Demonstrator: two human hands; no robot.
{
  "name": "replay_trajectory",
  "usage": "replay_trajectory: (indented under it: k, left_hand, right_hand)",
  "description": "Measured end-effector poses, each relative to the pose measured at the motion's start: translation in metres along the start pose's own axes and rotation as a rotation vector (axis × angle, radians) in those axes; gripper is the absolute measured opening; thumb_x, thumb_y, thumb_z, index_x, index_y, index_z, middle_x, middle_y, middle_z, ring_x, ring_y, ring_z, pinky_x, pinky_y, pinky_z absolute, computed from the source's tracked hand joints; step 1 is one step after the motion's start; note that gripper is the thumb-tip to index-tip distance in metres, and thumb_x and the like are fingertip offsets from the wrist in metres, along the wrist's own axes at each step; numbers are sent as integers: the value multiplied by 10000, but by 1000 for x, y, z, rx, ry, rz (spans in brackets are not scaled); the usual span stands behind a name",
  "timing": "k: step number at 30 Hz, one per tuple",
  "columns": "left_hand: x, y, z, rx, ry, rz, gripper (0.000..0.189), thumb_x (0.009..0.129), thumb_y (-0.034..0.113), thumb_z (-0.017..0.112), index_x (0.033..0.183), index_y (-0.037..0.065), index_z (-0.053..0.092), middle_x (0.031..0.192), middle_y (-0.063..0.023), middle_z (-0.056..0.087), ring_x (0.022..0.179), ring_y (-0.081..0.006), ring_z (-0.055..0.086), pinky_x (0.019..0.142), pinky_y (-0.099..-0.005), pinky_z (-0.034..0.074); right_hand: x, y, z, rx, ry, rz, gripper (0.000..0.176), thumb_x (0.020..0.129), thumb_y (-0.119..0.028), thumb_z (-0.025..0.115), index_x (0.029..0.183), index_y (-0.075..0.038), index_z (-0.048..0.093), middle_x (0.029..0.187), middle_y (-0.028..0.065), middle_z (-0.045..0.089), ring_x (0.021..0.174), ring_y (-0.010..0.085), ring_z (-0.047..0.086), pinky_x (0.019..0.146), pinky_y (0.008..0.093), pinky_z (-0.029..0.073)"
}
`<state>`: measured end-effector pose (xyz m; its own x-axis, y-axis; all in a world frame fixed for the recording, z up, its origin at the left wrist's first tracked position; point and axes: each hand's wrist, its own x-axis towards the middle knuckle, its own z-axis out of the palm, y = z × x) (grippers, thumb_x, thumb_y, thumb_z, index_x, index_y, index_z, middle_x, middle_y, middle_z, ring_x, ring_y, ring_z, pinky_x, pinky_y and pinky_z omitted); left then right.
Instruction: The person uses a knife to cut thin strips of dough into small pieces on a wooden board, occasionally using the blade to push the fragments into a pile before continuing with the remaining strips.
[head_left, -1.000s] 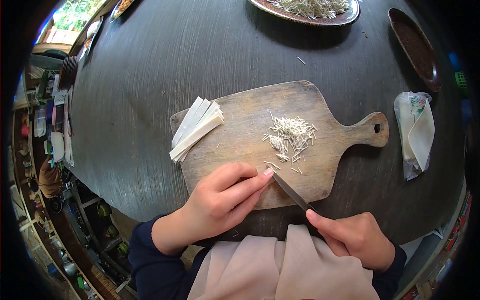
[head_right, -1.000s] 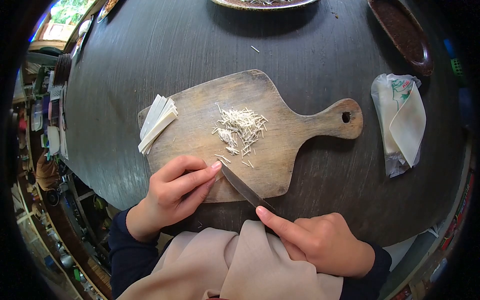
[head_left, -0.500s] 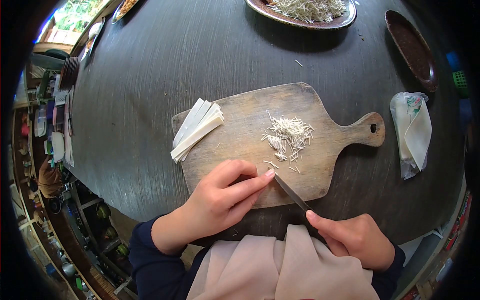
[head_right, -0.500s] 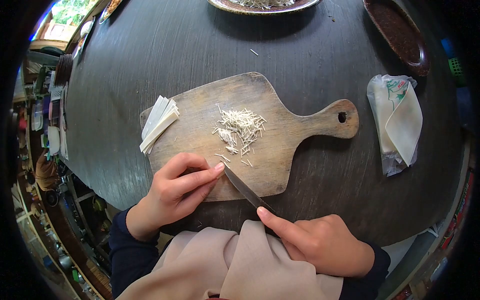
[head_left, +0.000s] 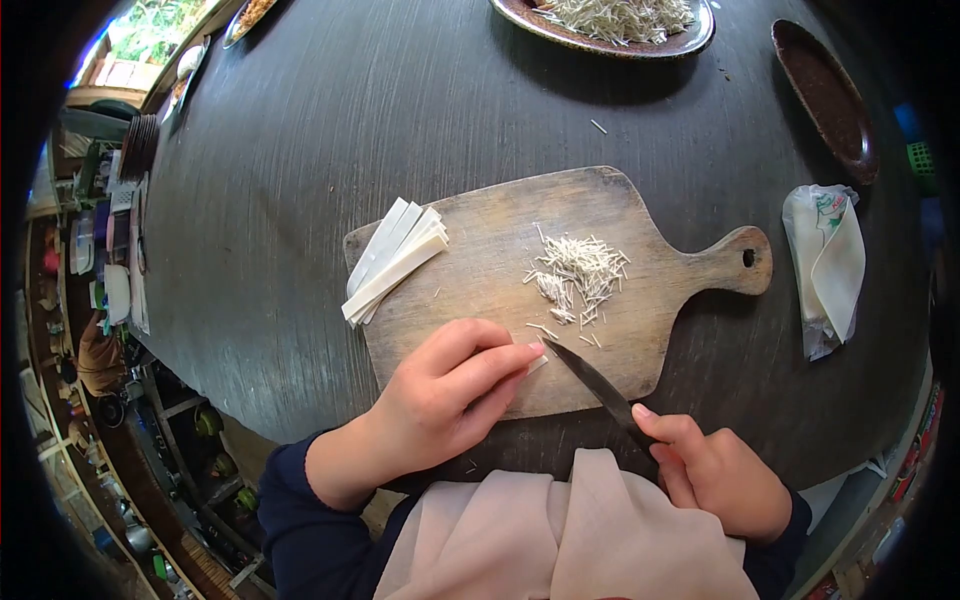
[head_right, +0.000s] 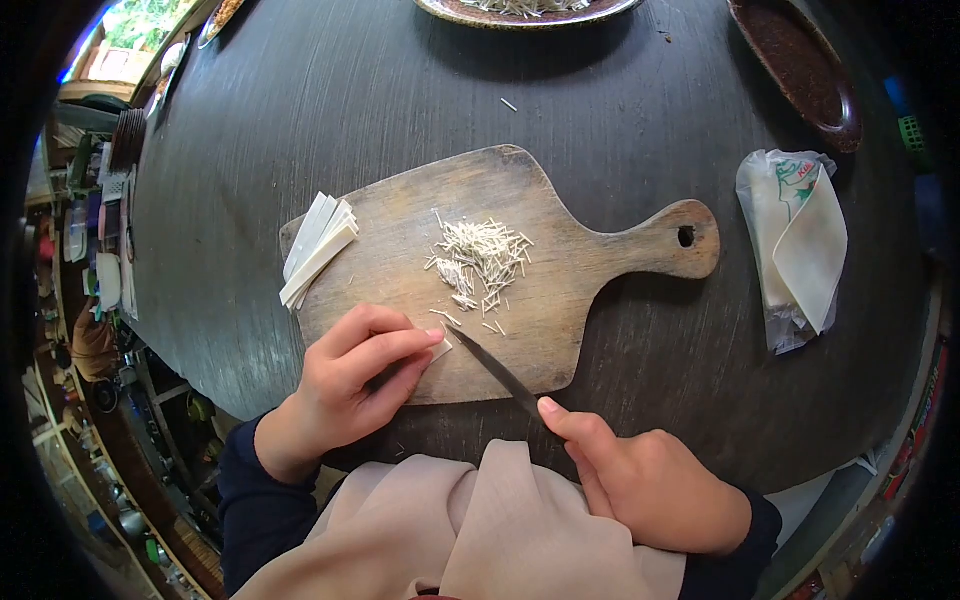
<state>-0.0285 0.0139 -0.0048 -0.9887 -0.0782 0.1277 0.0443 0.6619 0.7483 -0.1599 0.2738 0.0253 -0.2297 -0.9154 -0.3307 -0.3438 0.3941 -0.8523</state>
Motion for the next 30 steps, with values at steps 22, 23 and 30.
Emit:
replay_trajectory:
  k: [22, 23, 30]
  left_hand:
    - [0, 4, -1, 92, -115, 70, 464, 744, -110, 701, 1177, 56, 703, 1040, -91, 557, 906, -214, 579, 743, -300, 504]
    - [-1, 4, -1, 92, -116, 70, 464, 744, -110, 701, 1177, 56, 703, 1040, -91, 557, 906, -214, 579, 743, -300, 504]
    - [-2, 2, 0, 48, -79, 55, 395, 755, -104, 710, 1122, 40, 704, 1031, -98, 590, 888, -217, 600, 731, -305, 504]
  right_hand:
    - [-2, -4, -6, -50, 4, 41, 524, 889, -8, 641, 1375, 2, 444, 630, 140, 612, 477, 284, 614, 444, 373, 486]
    - [-2, -4, -6, -50, 5, 42, 524, 889, -8, 641, 1375, 2, 444, 630, 140, 612, 477, 284, 614, 444, 373, 486]
    - [-3, -3, -8, -96, 71, -58, 584, 839, 24, 655, 1391, 11, 466, 610, 93, 603, 461, 224, 602, 430, 343, 466]
